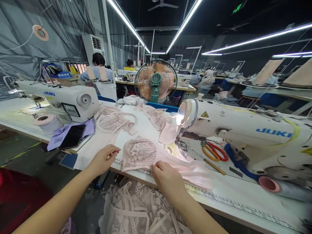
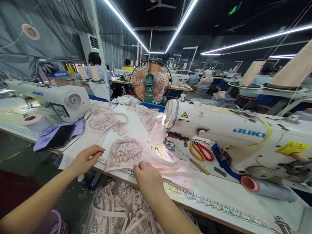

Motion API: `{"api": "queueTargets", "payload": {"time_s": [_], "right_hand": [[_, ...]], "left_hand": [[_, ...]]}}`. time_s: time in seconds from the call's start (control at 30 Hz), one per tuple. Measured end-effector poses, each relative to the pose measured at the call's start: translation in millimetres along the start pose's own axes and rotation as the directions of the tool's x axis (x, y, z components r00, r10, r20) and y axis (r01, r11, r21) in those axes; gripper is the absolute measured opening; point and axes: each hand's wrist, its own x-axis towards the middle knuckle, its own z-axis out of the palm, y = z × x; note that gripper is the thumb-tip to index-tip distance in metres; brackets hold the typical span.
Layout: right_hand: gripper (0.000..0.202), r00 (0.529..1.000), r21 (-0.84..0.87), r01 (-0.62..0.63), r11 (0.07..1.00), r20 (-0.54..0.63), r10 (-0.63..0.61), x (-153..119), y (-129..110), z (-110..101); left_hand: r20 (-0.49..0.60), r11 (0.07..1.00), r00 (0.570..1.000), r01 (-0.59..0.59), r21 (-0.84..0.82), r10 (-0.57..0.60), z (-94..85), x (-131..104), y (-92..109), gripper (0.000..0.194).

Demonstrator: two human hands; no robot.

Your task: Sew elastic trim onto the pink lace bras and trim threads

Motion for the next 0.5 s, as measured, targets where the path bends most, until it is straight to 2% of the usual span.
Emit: {"api": "queueTargets", "payload": {"time_s": [0.1,0.17,0.27,0.33,0.37,0.43,0.5], "right_hand": [[0.02,0.999,-0.022,-0.014,1.0,0.039,0.015,2.4,-5.2,-2.8],[0.021,0.998,-0.029,-0.037,0.999,0.047,0.038,3.6,-7.5,-7.9],[0.02,0.996,-0.044,-0.092,0.995,0.012,0.093,4.3,-8.8,-18.5],[0.022,0.992,-0.047,-0.127,0.991,-0.031,0.126,4.6,-8.1,-25.3],[0.023,0.989,-0.044,-0.142,0.989,-0.059,0.139,4.8,-7.0,-28.4],[0.023,0.98,-0.02,-0.16,0.987,-0.123,0.156,5.7,-2.6,-34.1],[0.022,0.967,0.027,-0.164,0.986,-0.195,0.166,7.3,4.3,-40.5]], "left_hand": [[0.052,0.999,0.998,0.037,-0.019,-0.036,7.9,-4.8,-2.7,0.033],[0.052,0.997,0.997,0.066,-0.03,-0.065,13.6,1.4,-6.4,0.04],[0.002,0.988,0.99,0.14,-0.062,-0.14,25.6,27.0,-15.0,0.053],[0.01,0.979,0.985,0.173,-0.107,-0.173,35.0,49.1,-17.5,0.058],[0.029,0.975,0.984,0.18,-0.134,-0.177,38.8,58.7,-16.4,0.057],[0.074,0.965,0.983,0.18,-0.191,-0.168,41.2,69.8,-9.2,0.043],[0.104,0.952,0.983,0.172,-0.251,-0.151,34.4,66.0,2.2,0.028]]}}
